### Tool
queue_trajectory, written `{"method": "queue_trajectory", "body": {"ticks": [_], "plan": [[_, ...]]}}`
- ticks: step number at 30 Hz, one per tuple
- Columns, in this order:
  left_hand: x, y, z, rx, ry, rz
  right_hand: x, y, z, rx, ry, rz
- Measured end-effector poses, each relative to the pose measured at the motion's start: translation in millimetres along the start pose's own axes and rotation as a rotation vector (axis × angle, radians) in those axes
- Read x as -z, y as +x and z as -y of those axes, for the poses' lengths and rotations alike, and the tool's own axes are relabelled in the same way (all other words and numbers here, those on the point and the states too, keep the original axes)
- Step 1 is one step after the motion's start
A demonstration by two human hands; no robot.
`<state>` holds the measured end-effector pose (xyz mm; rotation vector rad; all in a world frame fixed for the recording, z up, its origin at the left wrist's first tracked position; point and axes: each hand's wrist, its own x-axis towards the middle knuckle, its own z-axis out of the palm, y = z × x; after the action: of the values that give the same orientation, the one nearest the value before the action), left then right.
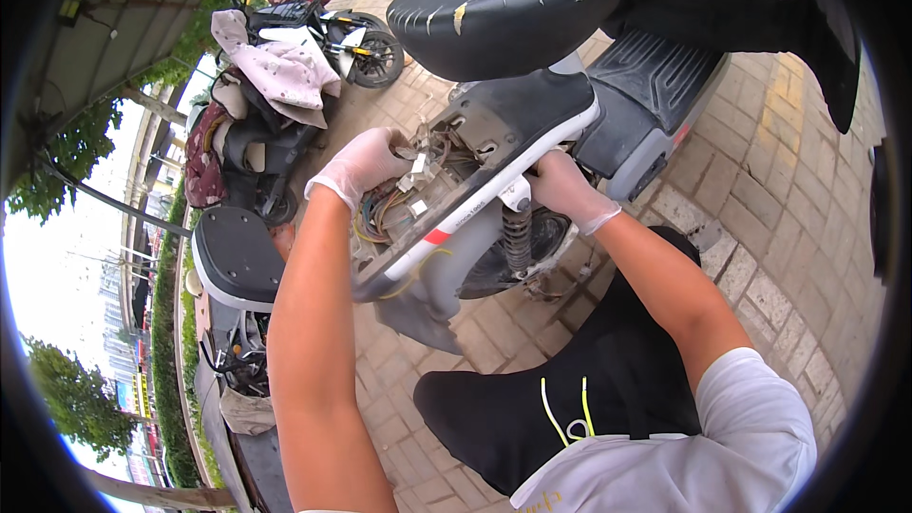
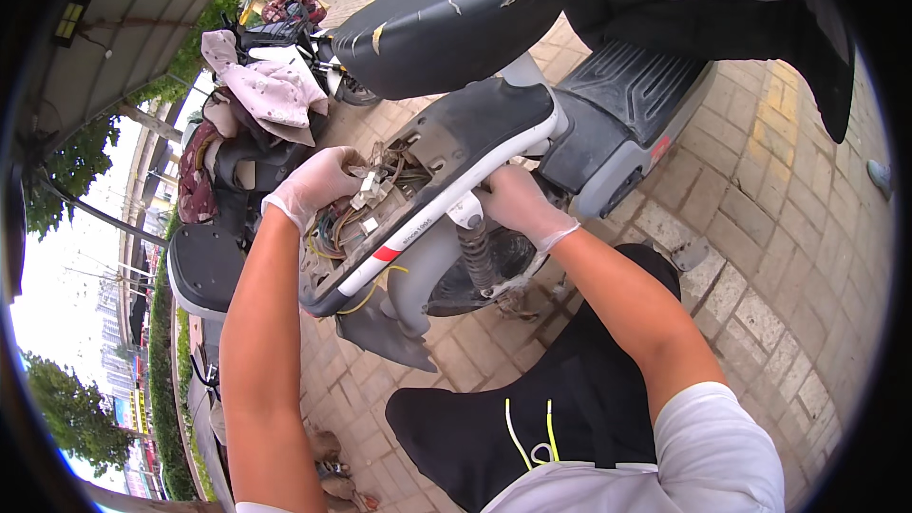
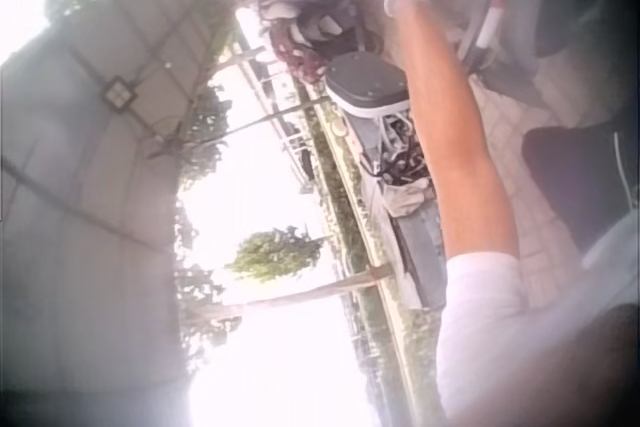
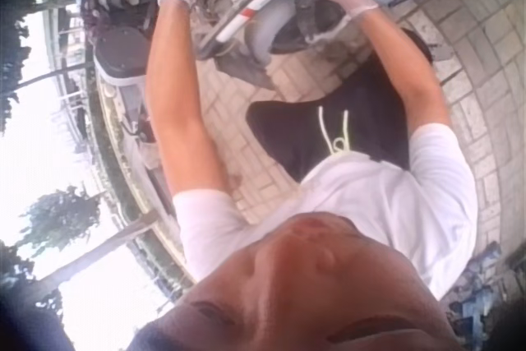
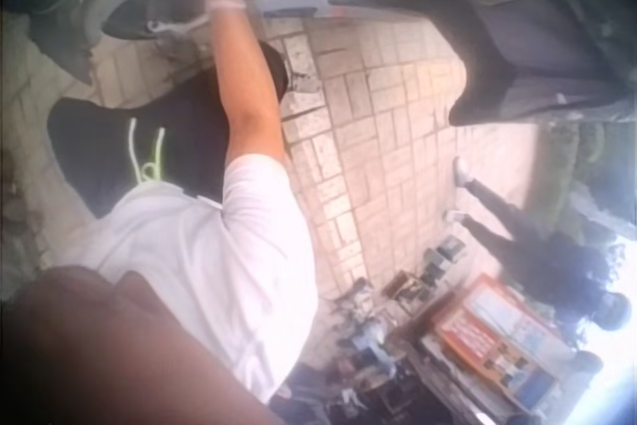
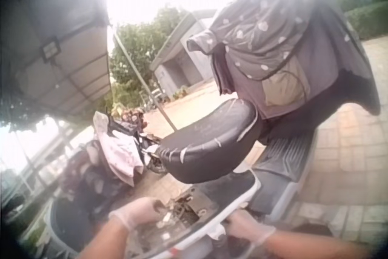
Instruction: The person squats beside a white scooter and uses a screwdriver to open and adjust a small white electrical connector near the rear wheel. They repeatedly insert and remove wires from the connector, then reseat the connector housing.
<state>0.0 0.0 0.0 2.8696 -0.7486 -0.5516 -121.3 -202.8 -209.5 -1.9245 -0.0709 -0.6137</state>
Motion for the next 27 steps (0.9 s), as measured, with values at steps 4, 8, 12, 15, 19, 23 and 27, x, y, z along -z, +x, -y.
{"method": "queue_trajectory", "body": {"ticks": [4,8,12,15,19,23,27], "plan": [[-15,7,13,-0.080,-0.156,-0.309,-5,2,-10,0.031,0.038,0.038],[-3,0,37,0.028,-0.437,-0.459,16,-18,-20,0.202,-0.088,0.107],[-6,-17,12,0.002,-0.268,-0.514,46,-23,-16,0.316,-0.214,0.253],[-10,-47,-20,-0.313,-0.191,-0.662,68,-21,-13,0.301,-0.298,0.335],[-36,-72,-50,-0.316,0.143,-0.431,106,-32,-16,0.019,-0.136,0.221],[-47,-82,-54,-0.269,0.233,-0.491,92,-34,-4,0.100,-0.367,0.376],[-83,-109,-42,-0.314,0.066,-0.736,71,-43,3,0.265,-0.570,0.448]]}}
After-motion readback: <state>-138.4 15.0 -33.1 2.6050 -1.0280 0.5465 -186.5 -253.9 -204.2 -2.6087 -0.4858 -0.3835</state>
